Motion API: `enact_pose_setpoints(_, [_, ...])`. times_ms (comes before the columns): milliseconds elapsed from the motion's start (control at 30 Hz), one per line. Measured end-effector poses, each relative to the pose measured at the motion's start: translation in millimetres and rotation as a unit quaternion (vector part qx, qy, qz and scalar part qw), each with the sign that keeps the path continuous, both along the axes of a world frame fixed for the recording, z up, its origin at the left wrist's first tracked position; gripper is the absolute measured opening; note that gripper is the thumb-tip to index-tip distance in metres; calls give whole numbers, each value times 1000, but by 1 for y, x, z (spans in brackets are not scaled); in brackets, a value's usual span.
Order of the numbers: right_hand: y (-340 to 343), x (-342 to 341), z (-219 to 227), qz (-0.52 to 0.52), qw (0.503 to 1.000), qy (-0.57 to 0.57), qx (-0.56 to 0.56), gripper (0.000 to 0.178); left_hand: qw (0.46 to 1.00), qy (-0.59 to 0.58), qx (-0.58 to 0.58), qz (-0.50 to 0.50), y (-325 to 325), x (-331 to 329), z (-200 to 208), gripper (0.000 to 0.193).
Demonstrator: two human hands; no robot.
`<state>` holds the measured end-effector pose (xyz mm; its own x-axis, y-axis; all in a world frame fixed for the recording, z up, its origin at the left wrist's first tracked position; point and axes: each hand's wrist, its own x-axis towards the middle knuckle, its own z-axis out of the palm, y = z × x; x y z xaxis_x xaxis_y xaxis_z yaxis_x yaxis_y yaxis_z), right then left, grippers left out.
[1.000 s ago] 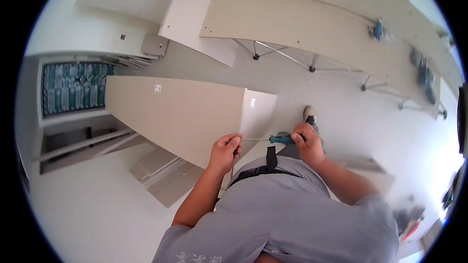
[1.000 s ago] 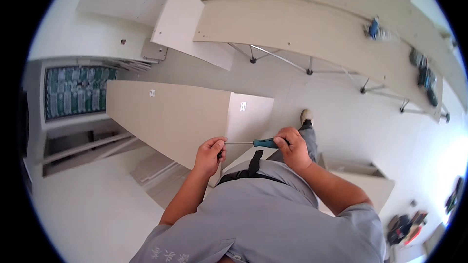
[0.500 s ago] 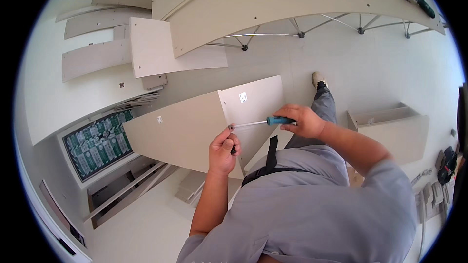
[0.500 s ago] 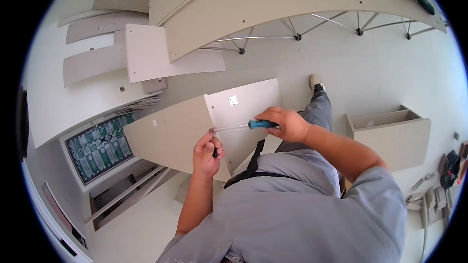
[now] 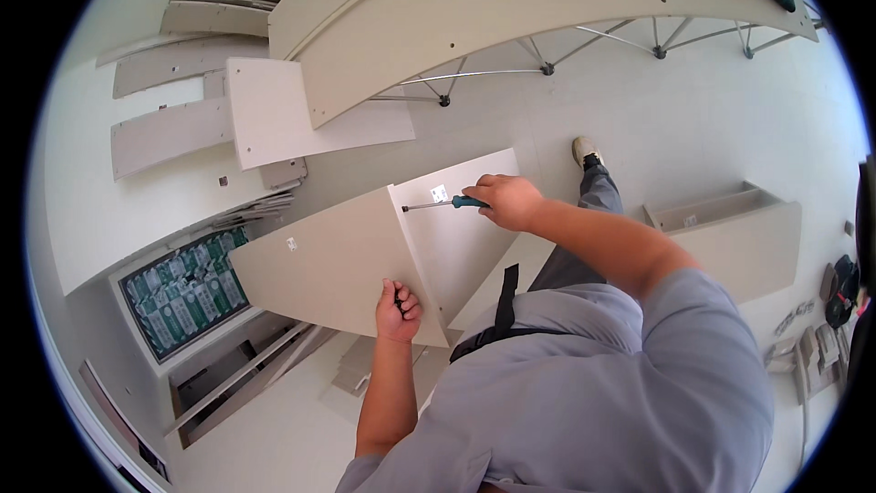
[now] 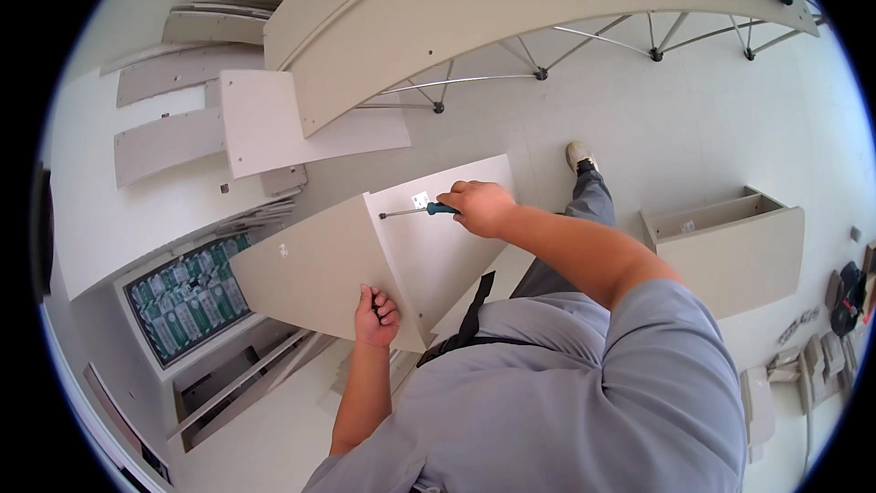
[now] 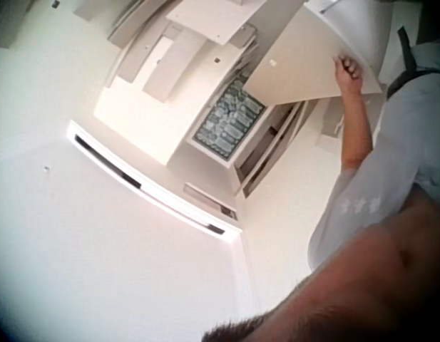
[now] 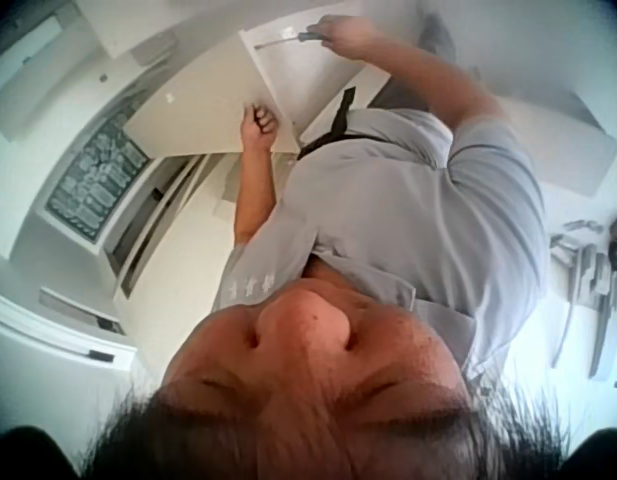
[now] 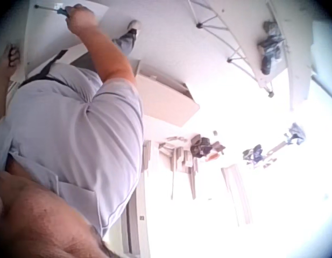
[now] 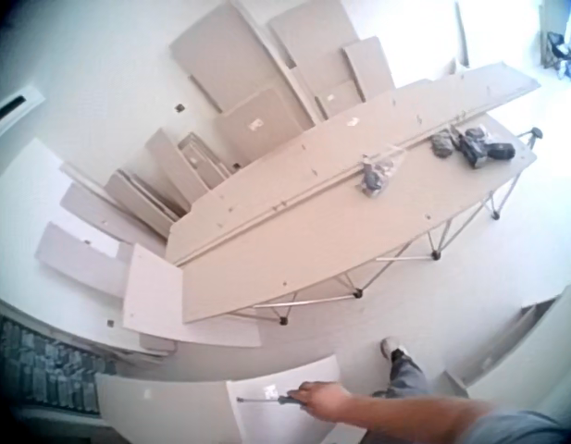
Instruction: The person assembles a cabinet by first moving a large side panel and then using a screwdriver to tighten screws on the bottom and sides of a partially constructed cabinet frame.
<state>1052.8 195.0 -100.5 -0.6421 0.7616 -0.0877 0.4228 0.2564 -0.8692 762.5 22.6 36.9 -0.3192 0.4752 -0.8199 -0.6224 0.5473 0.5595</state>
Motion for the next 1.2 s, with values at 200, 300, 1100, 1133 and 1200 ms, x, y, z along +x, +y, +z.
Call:
enact_pose_setpoints(200, [2, -10, 34, 60, 987, -90, 121, 46, 1000, 13, 3, -16, -2, 0, -1, 30])
enact_pose_setpoints(300, [6, -18, 70, 76, 972, -103, 196, 45, 1000, -14, 11, -11, -3, -3, -2, 30])
enact_pose_setpoints(1100, [56, -31, 46, 164, 847, -20, -506, 44, 987, -97, 127, -5, -7, -10, -3, 15])
enact_pose_setpoints(1133, [54, -31, 45, 154, 862, -31, -481, 45, 986, -99, 132, 9, -8, -7, -6, 15])
enact_pose_setpoints(1200, [41, -34, 47, 143, 891, -44, -428, 48, 984, -93, 145, 39, -15, -7, -9, 15])
